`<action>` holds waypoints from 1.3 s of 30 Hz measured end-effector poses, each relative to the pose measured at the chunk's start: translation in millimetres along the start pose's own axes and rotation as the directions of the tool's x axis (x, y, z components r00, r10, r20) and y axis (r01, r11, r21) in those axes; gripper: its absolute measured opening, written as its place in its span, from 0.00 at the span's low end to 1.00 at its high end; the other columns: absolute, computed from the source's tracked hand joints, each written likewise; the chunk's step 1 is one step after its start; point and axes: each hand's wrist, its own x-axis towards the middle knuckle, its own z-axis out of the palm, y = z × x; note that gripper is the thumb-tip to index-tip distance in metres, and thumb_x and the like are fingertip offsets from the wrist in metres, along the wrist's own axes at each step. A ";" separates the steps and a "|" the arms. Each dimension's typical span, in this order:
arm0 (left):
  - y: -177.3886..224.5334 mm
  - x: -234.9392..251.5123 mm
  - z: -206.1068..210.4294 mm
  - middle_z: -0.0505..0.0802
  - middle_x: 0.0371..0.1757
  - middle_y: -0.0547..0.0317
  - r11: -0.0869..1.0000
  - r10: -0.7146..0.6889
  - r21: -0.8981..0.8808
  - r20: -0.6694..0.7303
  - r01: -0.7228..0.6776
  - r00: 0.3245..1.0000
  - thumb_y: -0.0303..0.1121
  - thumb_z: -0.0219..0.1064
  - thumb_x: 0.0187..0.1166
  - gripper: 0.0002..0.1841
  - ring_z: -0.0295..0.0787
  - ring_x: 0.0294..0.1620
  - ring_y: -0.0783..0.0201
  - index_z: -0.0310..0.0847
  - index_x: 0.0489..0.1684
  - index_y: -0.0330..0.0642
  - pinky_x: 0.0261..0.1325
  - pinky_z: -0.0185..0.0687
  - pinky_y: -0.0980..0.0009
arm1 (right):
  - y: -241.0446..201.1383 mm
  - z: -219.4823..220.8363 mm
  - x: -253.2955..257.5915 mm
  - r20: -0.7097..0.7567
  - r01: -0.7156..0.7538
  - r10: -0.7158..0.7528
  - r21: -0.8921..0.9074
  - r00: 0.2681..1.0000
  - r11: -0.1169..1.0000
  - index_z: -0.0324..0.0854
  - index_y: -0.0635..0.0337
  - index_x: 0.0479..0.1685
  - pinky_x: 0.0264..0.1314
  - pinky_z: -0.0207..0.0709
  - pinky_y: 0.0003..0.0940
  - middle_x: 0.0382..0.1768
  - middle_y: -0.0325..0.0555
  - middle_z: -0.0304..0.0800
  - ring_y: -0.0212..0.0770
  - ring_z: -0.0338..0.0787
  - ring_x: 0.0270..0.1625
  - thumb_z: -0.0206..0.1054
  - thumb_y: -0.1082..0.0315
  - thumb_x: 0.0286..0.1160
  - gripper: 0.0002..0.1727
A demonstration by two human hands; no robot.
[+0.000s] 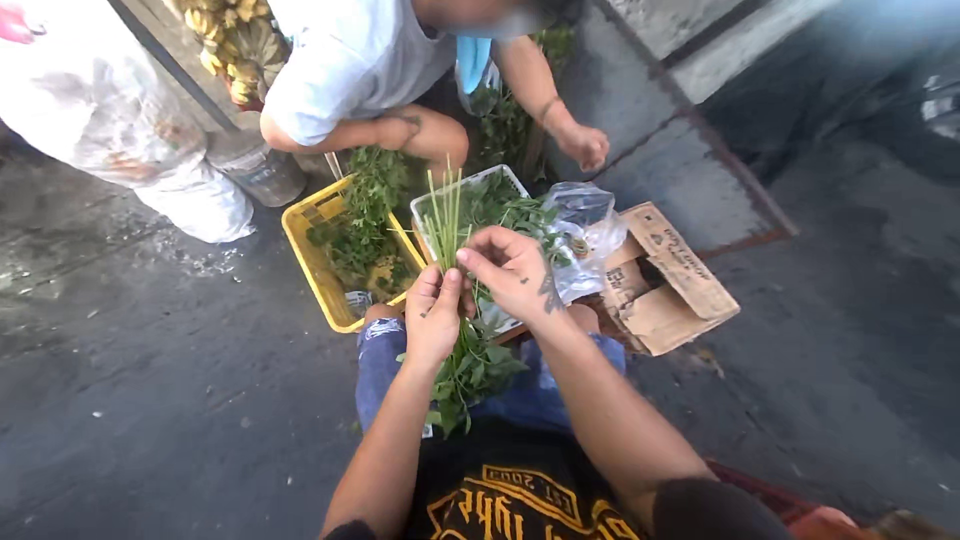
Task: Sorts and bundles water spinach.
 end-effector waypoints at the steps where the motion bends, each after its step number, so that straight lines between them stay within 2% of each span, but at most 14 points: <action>1: 0.4 -0.4 0.7 0.88 0.30 0.48 1.000 -0.006 0.021 -0.003 0.006 1.000 0.30 0.54 0.92 0.12 0.86 0.24 0.60 0.82 0.48 0.33 0.30 0.88 0.65 | 2.1 -0.9 -1.8 -0.014 -0.003 0.003 -0.008 1.000 1.000 0.89 0.56 0.41 0.30 0.86 0.28 0.31 0.39 0.91 0.33 0.88 0.27 0.74 0.67 0.76 0.03; 3: 1.5 -0.3 2.7 0.89 0.30 0.47 0.998 -0.027 0.058 -0.015 0.027 1.000 0.31 0.52 0.93 0.12 0.88 0.25 0.58 0.81 0.49 0.33 0.32 0.91 0.63 | 6.2 -2.7 -5.4 -0.025 -0.013 0.011 -0.053 1.000 0.999 0.92 0.53 0.40 0.35 0.88 0.29 0.37 0.38 0.92 0.32 0.89 0.32 0.76 0.65 0.74 0.04; 7: -1.7 1.6 6.2 0.91 0.31 0.44 0.996 -0.035 0.076 -0.015 0.036 0.999 0.30 0.53 0.93 0.13 0.91 0.26 0.56 0.82 0.52 0.32 0.33 0.93 0.61 | 7.1 -6.8 -8.7 -0.043 -0.053 0.049 -0.100 0.998 0.994 0.95 0.52 0.38 0.37 0.87 0.28 0.38 0.37 0.92 0.31 0.89 0.34 0.78 0.65 0.71 0.03; 10: -3.5 0.6 9.3 0.93 0.34 0.43 0.992 -0.021 0.122 -0.009 0.022 1.000 0.30 0.55 0.92 0.12 0.94 0.28 0.54 0.84 0.53 0.32 0.35 0.96 0.58 | 4.1 -7.7 -9.0 -0.074 -0.072 0.063 -0.134 0.995 0.988 0.92 0.52 0.35 0.32 0.86 0.28 0.36 0.36 0.91 0.30 0.88 0.30 0.75 0.65 0.72 0.03; 13: -2.8 1.0 11.7 0.94 0.39 0.43 0.983 -0.010 0.182 0.009 0.008 1.000 0.29 0.54 0.92 0.12 0.96 0.33 0.51 0.83 0.56 0.33 0.38 0.97 0.56 | 3.1 -6.9 -10.3 -0.155 -0.028 0.003 -0.158 0.988 0.987 0.91 0.52 0.35 0.30 0.86 0.27 0.34 0.35 0.92 0.29 0.88 0.29 0.74 0.65 0.72 0.03; 20: -10.8 0.9 16.4 0.93 0.28 0.54 0.921 0.110 0.376 0.004 -0.104 0.994 0.28 0.55 0.91 0.11 0.91 0.23 0.62 0.84 0.55 0.36 0.28 0.93 0.65 | 3.1 -5.0 -12.8 -0.211 -0.034 -0.012 -0.212 0.977 0.977 0.91 0.50 0.36 0.27 0.87 0.27 0.29 0.32 0.92 0.27 0.89 0.26 0.78 0.62 0.68 0.05; 24: -19.8 0.6 14.5 0.92 0.31 0.59 0.841 0.194 0.513 0.017 -0.175 0.981 0.28 0.57 0.89 0.13 0.88 0.22 0.66 0.87 0.60 0.40 0.27 0.91 0.68 | 4.6 -4.4 -13.1 -0.223 -0.036 -0.024 -0.262 0.974 0.965 0.91 0.51 0.36 0.30 0.88 0.27 0.30 0.33 0.93 0.27 0.90 0.27 0.80 0.62 0.66 0.06; 27: -22.7 -1.2 13.4 0.92 0.31 0.57 0.863 0.166 0.478 0.039 -0.164 0.985 0.29 0.56 0.90 0.13 0.88 0.23 0.65 0.85 0.61 0.39 0.28 0.91 0.67 | 5.1 -6.3 -12.4 -0.190 -0.072 0.029 -0.222 0.981 0.972 0.90 0.52 0.33 0.28 0.86 0.27 0.28 0.34 0.91 0.28 0.89 0.26 0.76 0.64 0.68 0.03; 31: -23.2 -1.1 11.3 0.91 0.28 0.56 0.887 0.115 0.441 0.075 -0.137 0.990 0.31 0.53 0.93 0.13 0.89 0.23 0.63 0.84 0.55 0.37 0.29 0.91 0.66 | 11.8 -8.0 -12.3 -0.162 -0.080 0.058 -0.129 0.985 0.988 0.88 0.52 0.34 0.25 0.83 0.27 0.27 0.35 0.89 0.30 0.86 0.24 0.72 0.66 0.72 0.03; 33: -24.1 -1.7 10.1 0.90 0.28 0.57 0.878 0.114 0.458 0.088 -0.141 0.990 0.32 0.51 0.93 0.14 0.89 0.24 0.63 0.84 0.55 0.37 0.30 0.91 0.66 | 12.5 -8.1 -13.2 -0.167 -0.078 0.057 -0.124 0.984 0.989 0.89 0.53 0.37 0.26 0.83 0.27 0.28 0.35 0.90 0.29 0.87 0.25 0.72 0.65 0.73 0.03; 39: -30.7 0.9 9.0 0.90 0.31 0.59 0.821 0.171 0.535 0.106 -0.201 0.980 0.33 0.52 0.92 0.14 0.88 0.26 0.65 0.85 0.55 0.39 0.31 0.91 0.68 | 8.0 -10.8 -10.9 -0.212 -0.072 0.040 -0.145 0.976 0.987 0.88 0.53 0.36 0.25 0.83 0.26 0.27 0.35 0.89 0.28 0.86 0.24 0.71 0.65 0.74 0.04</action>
